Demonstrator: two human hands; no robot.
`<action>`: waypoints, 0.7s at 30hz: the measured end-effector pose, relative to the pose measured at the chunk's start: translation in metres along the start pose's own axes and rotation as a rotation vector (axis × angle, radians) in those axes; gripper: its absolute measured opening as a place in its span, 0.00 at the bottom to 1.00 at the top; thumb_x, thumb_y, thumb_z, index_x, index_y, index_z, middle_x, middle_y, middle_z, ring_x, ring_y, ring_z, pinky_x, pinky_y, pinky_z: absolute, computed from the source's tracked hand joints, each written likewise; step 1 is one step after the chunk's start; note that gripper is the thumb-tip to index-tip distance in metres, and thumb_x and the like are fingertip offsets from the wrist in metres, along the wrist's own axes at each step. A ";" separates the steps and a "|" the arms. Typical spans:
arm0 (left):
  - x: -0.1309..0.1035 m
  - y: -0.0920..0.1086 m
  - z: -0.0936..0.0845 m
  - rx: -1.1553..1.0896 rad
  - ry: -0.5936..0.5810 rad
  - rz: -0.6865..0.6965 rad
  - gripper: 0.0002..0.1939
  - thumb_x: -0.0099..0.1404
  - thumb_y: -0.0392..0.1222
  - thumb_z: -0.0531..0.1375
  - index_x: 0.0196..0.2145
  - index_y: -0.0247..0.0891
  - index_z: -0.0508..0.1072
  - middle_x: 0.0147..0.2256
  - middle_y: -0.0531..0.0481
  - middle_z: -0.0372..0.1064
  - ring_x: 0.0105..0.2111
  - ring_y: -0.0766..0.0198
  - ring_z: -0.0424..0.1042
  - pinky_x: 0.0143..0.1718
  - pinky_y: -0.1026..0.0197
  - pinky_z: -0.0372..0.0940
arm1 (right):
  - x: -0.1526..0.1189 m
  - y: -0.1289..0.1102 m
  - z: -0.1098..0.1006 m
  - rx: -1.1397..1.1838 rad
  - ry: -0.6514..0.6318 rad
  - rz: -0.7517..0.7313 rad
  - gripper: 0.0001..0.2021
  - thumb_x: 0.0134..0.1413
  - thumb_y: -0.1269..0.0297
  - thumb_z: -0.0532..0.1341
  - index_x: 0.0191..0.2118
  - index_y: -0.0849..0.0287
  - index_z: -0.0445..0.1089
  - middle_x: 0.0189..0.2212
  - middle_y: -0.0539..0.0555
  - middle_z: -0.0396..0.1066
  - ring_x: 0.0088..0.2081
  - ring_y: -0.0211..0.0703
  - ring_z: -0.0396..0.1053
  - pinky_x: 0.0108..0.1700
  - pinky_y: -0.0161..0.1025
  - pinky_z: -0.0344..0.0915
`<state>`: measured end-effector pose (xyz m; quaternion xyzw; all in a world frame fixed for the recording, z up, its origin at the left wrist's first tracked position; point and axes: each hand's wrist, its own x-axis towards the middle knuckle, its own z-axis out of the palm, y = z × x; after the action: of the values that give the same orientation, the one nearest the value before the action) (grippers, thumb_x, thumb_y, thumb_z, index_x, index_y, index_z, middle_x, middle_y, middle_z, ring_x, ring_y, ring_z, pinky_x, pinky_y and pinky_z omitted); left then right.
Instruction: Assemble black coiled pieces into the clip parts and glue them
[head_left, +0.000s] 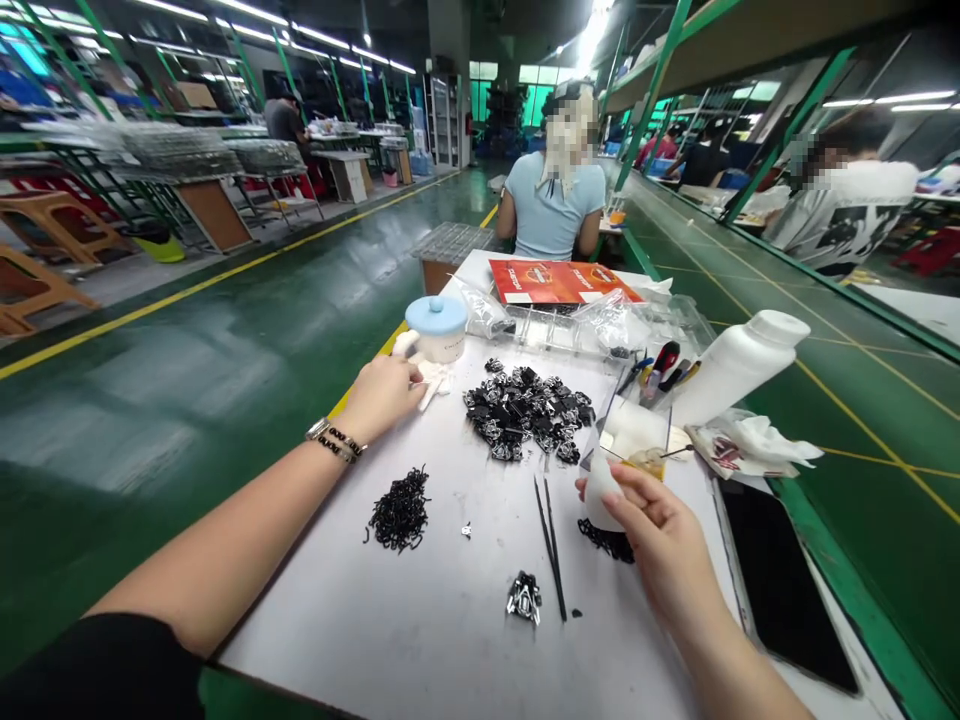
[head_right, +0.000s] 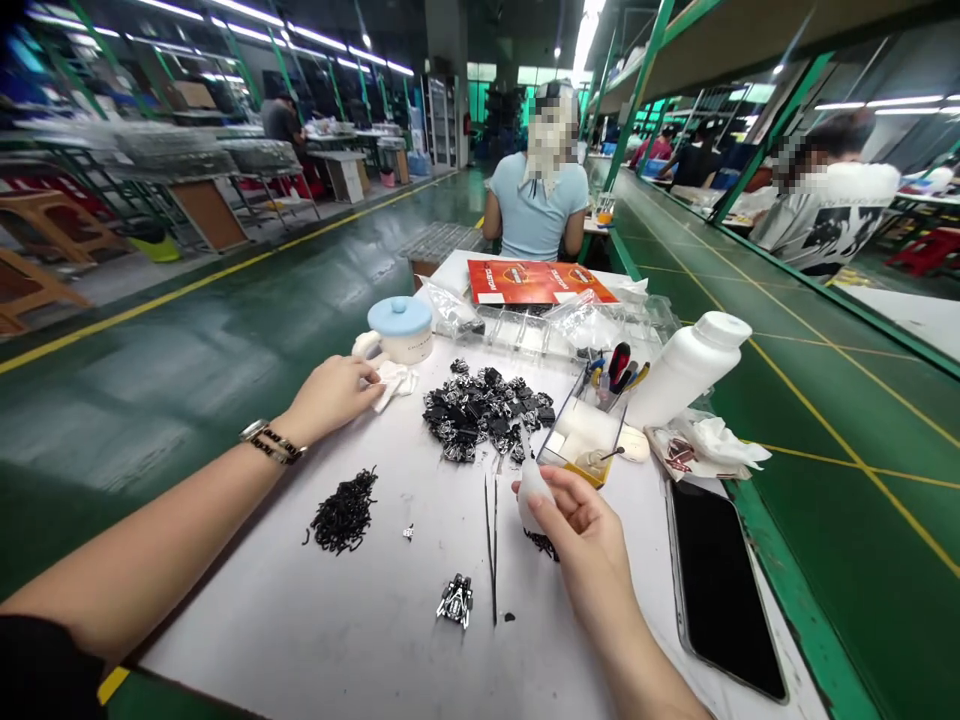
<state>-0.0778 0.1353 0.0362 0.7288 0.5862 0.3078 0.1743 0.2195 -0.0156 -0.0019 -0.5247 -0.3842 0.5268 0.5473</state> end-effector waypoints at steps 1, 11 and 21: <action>-0.001 0.005 -0.002 -0.066 0.007 -0.025 0.07 0.50 0.42 0.61 0.22 0.36 0.69 0.29 0.45 0.65 0.37 0.52 0.62 0.45 0.49 0.55 | -0.002 0.000 0.002 -0.005 -0.008 -0.021 0.18 0.48 0.57 0.67 0.44 0.59 0.66 0.38 0.59 0.74 0.42 0.47 0.73 0.42 0.38 0.70; -0.063 0.114 0.012 -0.871 -0.439 -0.089 0.13 0.55 0.47 0.61 0.30 0.33 0.72 0.28 0.47 0.70 0.29 0.63 0.69 0.34 0.59 0.63 | -0.041 -0.008 0.021 -0.237 -0.280 -0.515 0.10 0.61 0.67 0.54 0.48 0.52 0.60 0.38 0.54 0.70 0.37 0.42 0.71 0.39 0.40 0.71; -0.084 0.124 0.012 -1.215 -0.598 -0.161 0.08 0.55 0.39 0.66 0.32 0.34 0.76 0.29 0.51 0.71 0.29 0.68 0.68 0.32 0.66 0.62 | -0.038 -0.007 0.018 -0.374 -0.233 -0.574 0.09 0.58 0.68 0.56 0.45 0.57 0.61 0.29 0.52 0.71 0.28 0.39 0.69 0.30 0.35 0.67</action>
<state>0.0121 0.0244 0.0829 0.5094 0.2883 0.3538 0.7296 0.1972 -0.0486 0.0132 -0.4230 -0.6653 0.3284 0.5202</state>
